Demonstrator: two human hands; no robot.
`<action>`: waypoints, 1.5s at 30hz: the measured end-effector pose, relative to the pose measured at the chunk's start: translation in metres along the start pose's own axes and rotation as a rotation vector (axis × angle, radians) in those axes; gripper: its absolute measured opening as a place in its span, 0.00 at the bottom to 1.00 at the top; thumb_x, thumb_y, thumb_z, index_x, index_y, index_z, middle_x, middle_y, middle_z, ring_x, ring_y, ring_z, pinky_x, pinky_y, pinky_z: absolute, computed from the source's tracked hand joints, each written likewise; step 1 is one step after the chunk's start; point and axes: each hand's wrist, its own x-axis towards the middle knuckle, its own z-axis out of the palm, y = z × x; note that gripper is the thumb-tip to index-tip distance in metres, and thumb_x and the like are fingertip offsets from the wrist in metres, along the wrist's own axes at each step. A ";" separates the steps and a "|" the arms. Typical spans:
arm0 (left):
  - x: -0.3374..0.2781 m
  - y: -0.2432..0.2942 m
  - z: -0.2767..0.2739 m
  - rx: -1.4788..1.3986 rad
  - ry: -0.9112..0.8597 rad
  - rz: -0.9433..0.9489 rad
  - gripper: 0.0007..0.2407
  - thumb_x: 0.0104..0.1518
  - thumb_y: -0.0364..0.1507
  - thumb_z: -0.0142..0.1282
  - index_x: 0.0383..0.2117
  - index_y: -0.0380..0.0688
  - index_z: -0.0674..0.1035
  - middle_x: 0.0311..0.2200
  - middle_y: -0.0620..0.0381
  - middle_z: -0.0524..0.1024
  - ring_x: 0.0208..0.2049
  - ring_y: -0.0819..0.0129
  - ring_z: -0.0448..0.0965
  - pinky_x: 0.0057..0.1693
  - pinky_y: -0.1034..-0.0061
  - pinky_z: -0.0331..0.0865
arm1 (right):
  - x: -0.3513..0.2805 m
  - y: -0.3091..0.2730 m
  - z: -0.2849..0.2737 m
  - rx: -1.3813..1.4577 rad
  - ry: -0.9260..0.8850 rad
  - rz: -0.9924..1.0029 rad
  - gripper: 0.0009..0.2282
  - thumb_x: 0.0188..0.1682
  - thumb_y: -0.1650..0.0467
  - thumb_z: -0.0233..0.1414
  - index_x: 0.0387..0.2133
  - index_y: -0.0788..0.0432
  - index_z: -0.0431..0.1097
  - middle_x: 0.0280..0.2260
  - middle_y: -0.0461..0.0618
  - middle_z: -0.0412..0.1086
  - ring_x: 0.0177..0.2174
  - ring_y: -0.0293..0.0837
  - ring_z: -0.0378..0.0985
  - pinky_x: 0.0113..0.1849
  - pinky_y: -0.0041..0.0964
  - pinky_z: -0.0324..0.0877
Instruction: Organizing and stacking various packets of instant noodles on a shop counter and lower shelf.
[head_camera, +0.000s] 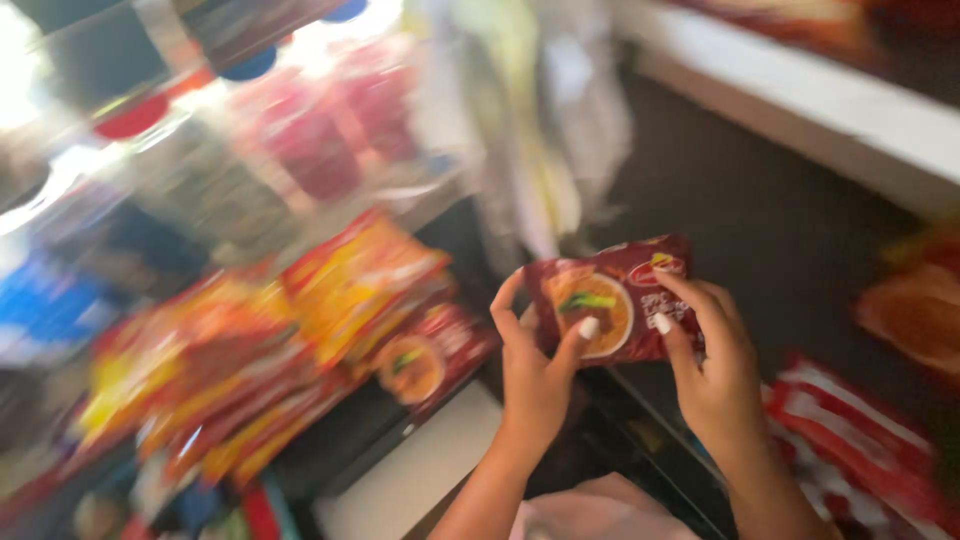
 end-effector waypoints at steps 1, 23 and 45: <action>-0.005 0.008 -0.010 0.001 0.025 0.079 0.27 0.57 0.22 0.62 0.60 0.45 0.60 0.55 0.46 0.71 0.52 0.67 0.78 0.56 0.74 0.76 | 0.003 0.000 0.014 0.013 -0.031 -0.011 0.18 0.50 0.80 0.51 0.55 0.61 0.67 0.51 0.57 0.69 0.52 0.51 0.73 0.53 0.39 0.66; -0.086 -0.001 -0.136 0.823 0.281 0.446 0.25 0.51 0.17 0.67 0.57 0.47 0.74 0.64 0.42 0.56 0.62 0.49 0.73 0.58 0.67 0.74 | -0.015 -0.021 0.147 0.286 -0.247 -0.263 0.14 0.52 0.75 0.49 0.52 0.56 0.71 0.52 0.60 0.67 0.50 0.54 0.75 0.49 0.41 0.71; -0.045 -0.003 -0.149 1.284 0.264 0.494 0.29 0.43 0.30 0.70 0.56 0.49 0.73 0.64 0.36 0.57 0.64 0.38 0.57 0.67 0.50 0.52 | -0.001 -0.005 0.167 0.169 -0.267 -0.142 0.16 0.51 0.72 0.52 0.54 0.57 0.70 0.55 0.64 0.64 0.54 0.61 0.69 0.56 0.49 0.65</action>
